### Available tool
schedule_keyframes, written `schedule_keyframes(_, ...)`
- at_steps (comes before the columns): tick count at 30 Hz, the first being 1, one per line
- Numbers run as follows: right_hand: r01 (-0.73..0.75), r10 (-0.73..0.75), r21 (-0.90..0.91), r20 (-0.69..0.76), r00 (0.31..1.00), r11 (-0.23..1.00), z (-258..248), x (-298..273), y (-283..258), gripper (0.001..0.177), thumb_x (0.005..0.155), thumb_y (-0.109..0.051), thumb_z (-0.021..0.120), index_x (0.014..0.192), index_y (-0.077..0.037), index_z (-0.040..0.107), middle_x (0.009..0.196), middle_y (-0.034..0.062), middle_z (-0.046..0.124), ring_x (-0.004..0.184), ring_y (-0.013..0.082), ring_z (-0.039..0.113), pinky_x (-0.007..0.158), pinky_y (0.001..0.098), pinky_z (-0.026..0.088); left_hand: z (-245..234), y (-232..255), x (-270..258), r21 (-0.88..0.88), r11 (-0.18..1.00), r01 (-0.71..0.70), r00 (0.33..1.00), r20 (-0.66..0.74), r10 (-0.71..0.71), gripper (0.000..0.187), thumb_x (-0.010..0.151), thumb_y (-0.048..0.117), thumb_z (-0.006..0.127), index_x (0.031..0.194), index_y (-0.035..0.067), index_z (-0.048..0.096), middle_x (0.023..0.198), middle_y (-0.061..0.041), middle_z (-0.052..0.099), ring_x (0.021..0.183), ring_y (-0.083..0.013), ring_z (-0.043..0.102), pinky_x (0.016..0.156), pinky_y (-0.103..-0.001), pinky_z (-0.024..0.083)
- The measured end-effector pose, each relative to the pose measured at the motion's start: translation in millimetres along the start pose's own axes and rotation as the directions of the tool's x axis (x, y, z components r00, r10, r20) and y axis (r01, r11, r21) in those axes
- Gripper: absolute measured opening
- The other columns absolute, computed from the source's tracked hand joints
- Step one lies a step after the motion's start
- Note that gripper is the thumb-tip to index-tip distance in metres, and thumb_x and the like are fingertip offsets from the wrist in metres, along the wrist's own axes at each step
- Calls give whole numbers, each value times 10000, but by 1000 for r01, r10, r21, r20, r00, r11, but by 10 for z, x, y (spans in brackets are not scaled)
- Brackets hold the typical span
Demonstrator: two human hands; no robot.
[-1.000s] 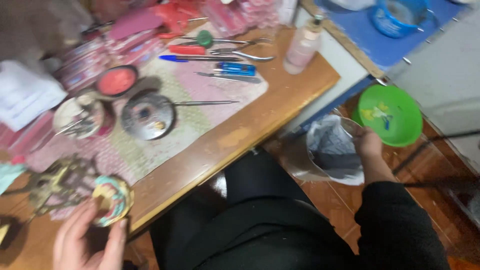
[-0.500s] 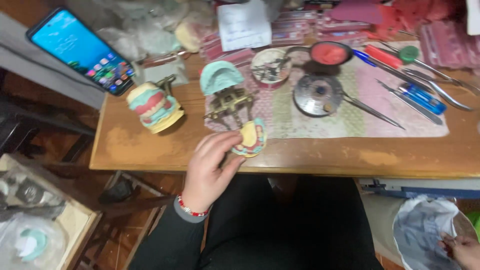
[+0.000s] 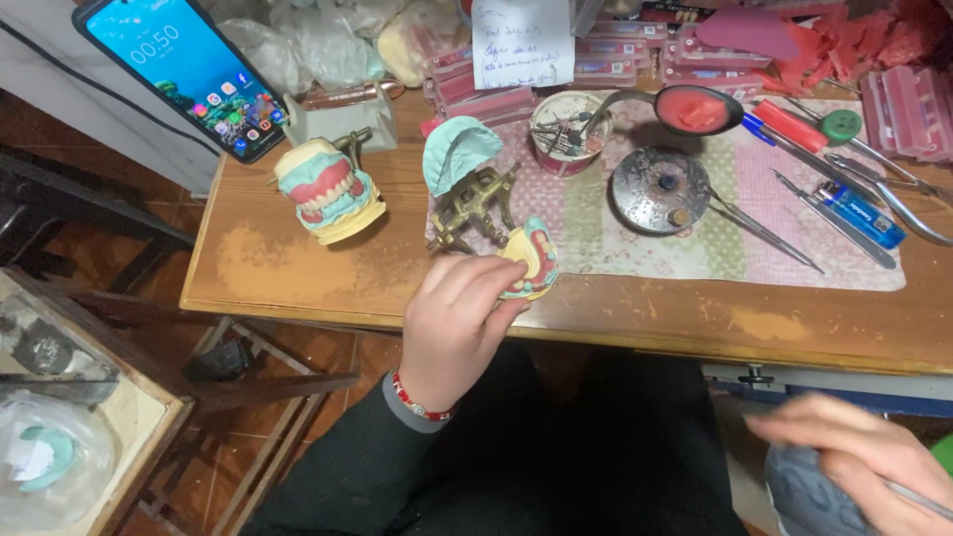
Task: The recorder is repairing or modifying a dental wax prosthetic using a dental probe tool on a laboratory workbench.
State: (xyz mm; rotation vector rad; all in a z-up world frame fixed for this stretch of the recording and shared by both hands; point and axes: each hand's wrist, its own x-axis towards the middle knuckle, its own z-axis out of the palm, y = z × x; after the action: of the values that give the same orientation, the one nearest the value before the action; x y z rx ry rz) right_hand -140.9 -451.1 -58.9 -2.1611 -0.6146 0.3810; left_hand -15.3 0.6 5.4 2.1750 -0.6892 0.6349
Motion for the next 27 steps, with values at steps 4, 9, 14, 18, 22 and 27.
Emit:
schedule_keyframes(4,82,-87,-32,-214,973,996,189,920,-1046,408,925,-235,495,1244,-41,661,1262,168,719,1221,307,689,1054,378,487,36,81,22,31,999,-7,1000,-21,8,342,819,98,838,1132,63,704,1075,-60,703,995,-267,666,857,-371,552)
schedule_keyframes(9,256,-269,-86,-402,875,963,558,1735,-1234,309,884,-28,709,1193,-52,711,1060,95,743,988,223,738,879,314,575,88,139,52,109,994,-22,999,-45,27,330,834,109,840,1134,67,711,1046,-47,697,962,-248,668,816,-358,557)
schedule_keyframes(14,250,-151,98,-575,804,963,864,2101,-1193,175,897,14,722,1052,-42,664,1023,96,736,927,206,726,833,305,578,118,124,53,143,989,-25,999,-29,30,337,858,143,810,1169,77,698,1089,-48,690,987,-252,655,853,-369,547)
schedule_keyframes(18,248,-219,-39,-614,758,968,856,2199,-1273,192,840,33,788,874,-53,620,912,77,734,795,196,727,711,302,567,167,146,70,187,982,18,999,32,-24,349,839,184,795,1161,99,691,1080,-35,669,1006,-253,630,868,-385,517)
schedule_keyframes(22,325,-338,-141,-630,699,935,840,2222,-1258,191,855,28,774,871,-72,612,892,74,711,778,223,701,710,331,551,202,144,89,193,981,34,997,57,-46,335,834,187,795,1145,112,694,1063,-25,660,1010,-250,622,875,-378,516)
schedule_keyframes(27,322,-410,-254,-590,696,912,835,2227,-1268,205,825,2,777,848,-103,603,905,75,688,818,283,688,739,374,543,218,147,84,195,980,42,997,51,-53,323,845,179,792,1144,113,690,1076,-20,668,1004,-252,620,873,-374,521)
